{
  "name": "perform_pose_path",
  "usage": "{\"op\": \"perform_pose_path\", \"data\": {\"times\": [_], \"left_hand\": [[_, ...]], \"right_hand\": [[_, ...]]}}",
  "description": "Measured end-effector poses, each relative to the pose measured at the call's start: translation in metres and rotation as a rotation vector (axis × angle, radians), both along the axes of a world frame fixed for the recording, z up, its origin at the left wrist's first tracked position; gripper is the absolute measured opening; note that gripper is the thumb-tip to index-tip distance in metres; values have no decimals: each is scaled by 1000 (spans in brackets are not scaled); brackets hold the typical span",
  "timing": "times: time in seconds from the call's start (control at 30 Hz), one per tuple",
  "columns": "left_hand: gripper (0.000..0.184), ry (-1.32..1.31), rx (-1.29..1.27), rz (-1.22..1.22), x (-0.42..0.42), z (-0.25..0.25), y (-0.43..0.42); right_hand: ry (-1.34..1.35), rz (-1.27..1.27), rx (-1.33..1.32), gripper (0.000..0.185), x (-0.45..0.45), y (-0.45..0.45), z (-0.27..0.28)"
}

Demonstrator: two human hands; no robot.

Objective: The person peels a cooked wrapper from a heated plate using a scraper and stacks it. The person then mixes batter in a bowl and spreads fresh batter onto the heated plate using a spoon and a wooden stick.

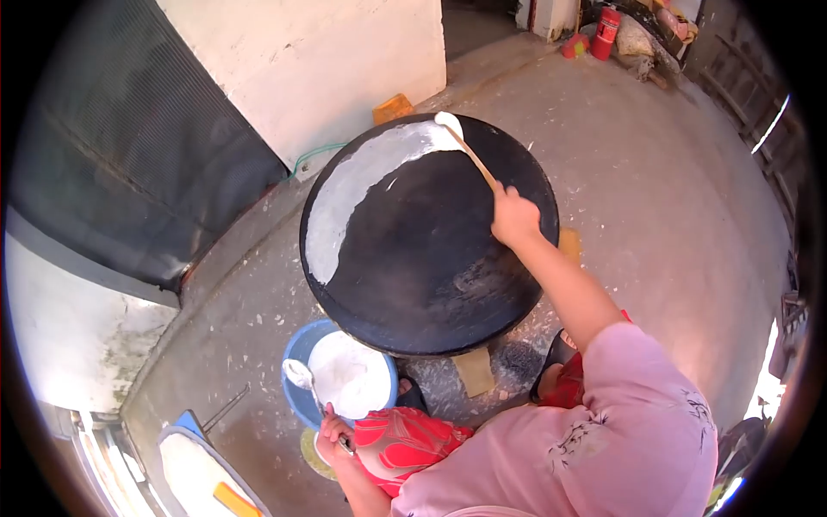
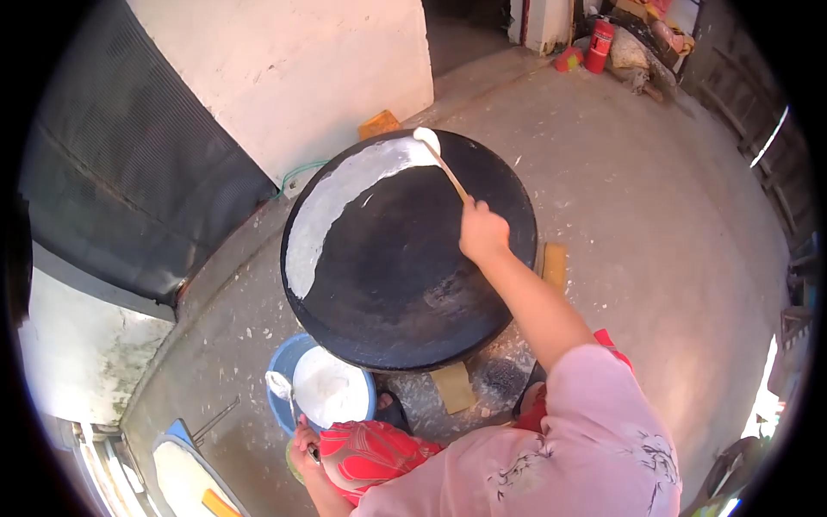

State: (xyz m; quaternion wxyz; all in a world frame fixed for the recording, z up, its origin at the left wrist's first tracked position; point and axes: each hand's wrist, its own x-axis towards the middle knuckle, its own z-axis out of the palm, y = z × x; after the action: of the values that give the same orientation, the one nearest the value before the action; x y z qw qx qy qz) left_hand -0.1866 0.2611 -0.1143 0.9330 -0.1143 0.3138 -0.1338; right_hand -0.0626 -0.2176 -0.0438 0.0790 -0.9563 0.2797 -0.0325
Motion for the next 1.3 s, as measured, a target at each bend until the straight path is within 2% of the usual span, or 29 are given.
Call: {"op": "perform_pose_path", "data": {"times": [0.07, 0.13, 0.17, 0.27, 0.33, 0.4, 0.43, 0.5, 0.53, 0.6, 0.63, 0.67, 0.7, 0.73, 0.8, 0.83, 0.87, 0.93, 0.97, 1.0, 1.07, 1.2, 1.27, 1.3], "left_hand": [[31, 11, 74, 20, 4, 13, 0], [32, 13, 153, 97, 8, 27, -2], [32, 20, 184, 104, 10, 35, -3], [33, -72, 148, 90, 11, 58, -5], [33, -94, 138, 80, 9, 77, -13], [34, -104, 132, 80, 4, 97, -25], [35, -138, 130, 69, 2, 100, -27], [35, -155, 141, 59, -3, 110, -38], [35, -166, 143, 43, -4, 114, -44], [35, -165, 118, 35, -5, 118, -52], [36, -161, 89, 26, -7, 118, -54], [36, -161, 92, 34, -8, 117, -54], [36, -138, 98, 31, -8, 113, -54], [36, -116, 105, 24, -7, 111, -54], [36, -105, 103, 26, -6, 112, -54], [36, -92, 99, 27, -6, 112, -53], [36, -90, 101, 29, -5, 111, -51], [35, -136, 155, 14, -3, 105, -48], [35, -133, 154, 20, -3, 103, -48], [35, -135, 187, 5, -4, 103, -47], [34, -141, 218, -10, -1, 101, -46], [34, -128, 197, -42, -2, 99, -42], [34, -116, 181, -48, 0, 100, -41], [35, -109, 181, -60, -1, 100, -41]], "right_hand": [[1, -47, 39, 43, -35, -6, -7], [-377, 118, 459, 39, -57, -25, -32], [-441, 135, 705, 33, -60, -34, -37], [-486, 82, 782, 31, -48, -69, -53], [-512, -79, 800, 35, -28, -90, -53], [-395, -215, 670, 37, -6, -107, -44], [-398, -212, 677, 37, -1, -109, -41], [-245, -219, 1055, 39, 12, -104, -36], [-211, -202, 1149, 40, 15, -96, -33], [-176, -140, 1129, 38, 7, -92, -20], [-237, -188, 1083, 37, 9, -95, -24], [-298, -236, 1035, 36, 12, -105, -35], [-510, -83, 884, 34, 33, -127, -86], [-508, -82, 888, 34, 30, -116, -75], [-179, -164, 1127, 33, 25, -84, -40], [-126, -178, 1164, 32, 20, -75, -21], [-123, -178, 1166, 32, 19, -77, -28], [-411, -61, 1004, 30, 23, -98, -64], [-446, -109, 901, 30, 33, -116, -95], [-442, -108, 901, 30, 33, -108, -94], [-337, 51, 974, 29, 36, -77, -81], [-102, 93, 625, 28, 4, -45, -23], [-127, -46, 524, 27, -19, -49, -7], [-228, -223, 501, 28, -24, -55, -17]]}}
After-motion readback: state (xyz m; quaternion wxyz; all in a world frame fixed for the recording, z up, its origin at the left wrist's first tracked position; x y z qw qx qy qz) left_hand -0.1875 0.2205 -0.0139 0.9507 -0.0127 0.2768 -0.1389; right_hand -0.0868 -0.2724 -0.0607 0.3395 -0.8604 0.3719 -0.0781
